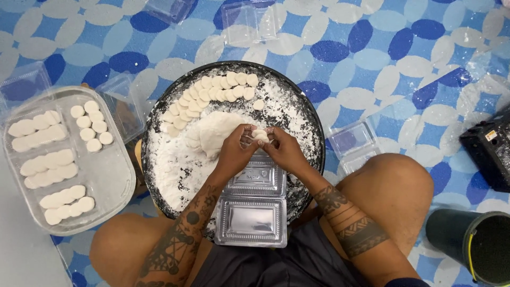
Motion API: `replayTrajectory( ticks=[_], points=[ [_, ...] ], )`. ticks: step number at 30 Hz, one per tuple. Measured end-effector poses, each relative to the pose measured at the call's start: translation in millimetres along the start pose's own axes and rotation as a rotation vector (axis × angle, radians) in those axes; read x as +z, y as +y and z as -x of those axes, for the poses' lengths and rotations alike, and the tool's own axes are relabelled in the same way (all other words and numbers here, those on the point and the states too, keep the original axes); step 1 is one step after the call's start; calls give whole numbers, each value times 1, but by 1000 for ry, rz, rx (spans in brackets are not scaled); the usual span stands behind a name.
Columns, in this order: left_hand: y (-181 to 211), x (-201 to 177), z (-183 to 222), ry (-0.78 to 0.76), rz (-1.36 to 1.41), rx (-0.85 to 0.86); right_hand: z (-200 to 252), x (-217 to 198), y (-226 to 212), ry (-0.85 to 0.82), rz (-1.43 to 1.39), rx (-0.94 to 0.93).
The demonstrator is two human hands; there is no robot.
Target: Coating small dough pieces in flour and placing them into a plastic container for packaging.
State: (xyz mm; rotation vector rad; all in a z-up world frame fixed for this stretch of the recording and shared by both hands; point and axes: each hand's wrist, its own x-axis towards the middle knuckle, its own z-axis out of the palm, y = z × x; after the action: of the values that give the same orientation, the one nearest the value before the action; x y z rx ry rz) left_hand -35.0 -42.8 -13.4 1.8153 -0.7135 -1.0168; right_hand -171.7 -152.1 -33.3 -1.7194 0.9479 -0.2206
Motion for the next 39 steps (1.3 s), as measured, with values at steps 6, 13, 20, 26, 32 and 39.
replayTrajectory(
  ticks=[6,13,20,26,32,39],
  points=[
    [-15,-1,-10,18,12,35,-4,5,12,29,-26,-99],
    [-20,3,-6,67,56,29,-7,10,17,54,-18,-143],
    [1,6,4,181,226,113,-6,13,-7,121,-131,-182],
    [11,1,9,264,228,131,-3,18,-31,112,-271,-151],
    [15,-16,11,194,198,89,-7,9,-55,-9,-428,-93],
    [-7,-19,11,134,248,178,-13,13,-21,-9,-461,-116]
  ],
)
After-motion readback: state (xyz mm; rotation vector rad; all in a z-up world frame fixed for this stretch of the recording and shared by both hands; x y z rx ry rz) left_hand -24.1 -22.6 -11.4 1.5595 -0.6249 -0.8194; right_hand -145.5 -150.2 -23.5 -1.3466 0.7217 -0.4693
